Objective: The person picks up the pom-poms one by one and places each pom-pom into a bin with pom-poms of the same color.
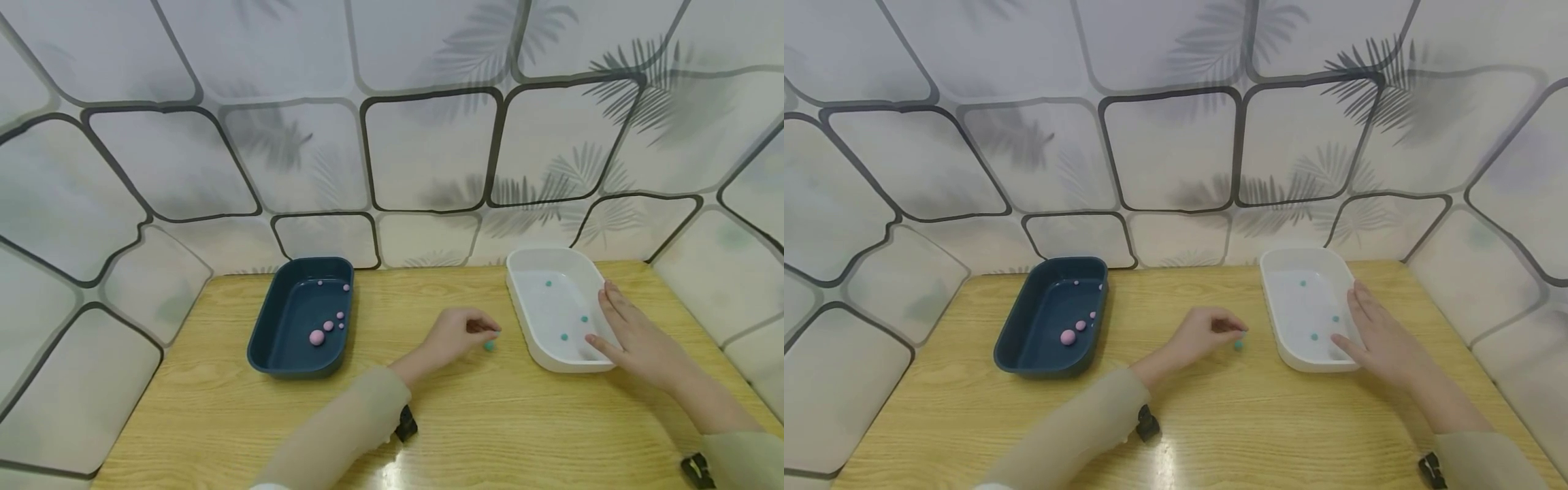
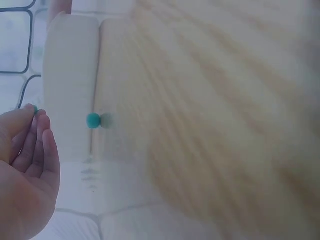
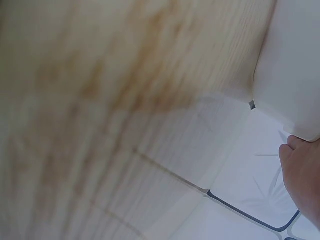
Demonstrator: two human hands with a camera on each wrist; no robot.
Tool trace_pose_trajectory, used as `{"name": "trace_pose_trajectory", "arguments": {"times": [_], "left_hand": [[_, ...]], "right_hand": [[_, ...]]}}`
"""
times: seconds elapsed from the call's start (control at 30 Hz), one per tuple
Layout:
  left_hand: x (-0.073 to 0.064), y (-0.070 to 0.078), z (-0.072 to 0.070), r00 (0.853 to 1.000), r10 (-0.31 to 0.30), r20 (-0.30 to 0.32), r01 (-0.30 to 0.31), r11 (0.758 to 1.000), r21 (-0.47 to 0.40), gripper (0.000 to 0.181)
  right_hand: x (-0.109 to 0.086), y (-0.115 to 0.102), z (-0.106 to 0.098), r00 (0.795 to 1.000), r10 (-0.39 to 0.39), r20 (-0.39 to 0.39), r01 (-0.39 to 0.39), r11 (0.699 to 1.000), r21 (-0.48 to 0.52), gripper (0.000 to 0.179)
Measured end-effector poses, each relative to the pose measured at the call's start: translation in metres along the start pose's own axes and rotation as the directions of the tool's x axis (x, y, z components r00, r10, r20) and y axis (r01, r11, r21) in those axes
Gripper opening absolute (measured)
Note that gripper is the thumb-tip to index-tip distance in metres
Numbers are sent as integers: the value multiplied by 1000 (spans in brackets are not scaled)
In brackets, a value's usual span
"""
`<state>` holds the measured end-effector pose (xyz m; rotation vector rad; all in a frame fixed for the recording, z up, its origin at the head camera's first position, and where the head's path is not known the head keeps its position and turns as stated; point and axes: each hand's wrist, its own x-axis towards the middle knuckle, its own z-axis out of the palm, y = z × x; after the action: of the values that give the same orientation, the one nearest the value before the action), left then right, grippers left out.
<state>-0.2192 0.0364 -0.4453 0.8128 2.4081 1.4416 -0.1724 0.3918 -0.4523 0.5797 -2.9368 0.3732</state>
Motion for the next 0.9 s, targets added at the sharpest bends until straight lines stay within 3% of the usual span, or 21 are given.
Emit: {"name": "trace_pose_trajectory", "arguments": {"times": [0.43, 0.73, 0.9], "left_hand": [[36, 19, 8, 998, 21, -65, -21, 1000, -5, 14], [53, 27, 16, 993, -8, -122, 4, 999, -32, 13], [62, 31, 22, 992, -6, -122, 4, 1000, -21, 12]], "right_hand": [[-1, 6, 4, 1000, -19, -14, 19, 1000, 3, 87], [-1, 4, 3, 1000, -10, -7, 10, 1000, 11, 87], [-1, 3, 1, 1000, -13, -15, 13, 1000, 8, 87]]}}
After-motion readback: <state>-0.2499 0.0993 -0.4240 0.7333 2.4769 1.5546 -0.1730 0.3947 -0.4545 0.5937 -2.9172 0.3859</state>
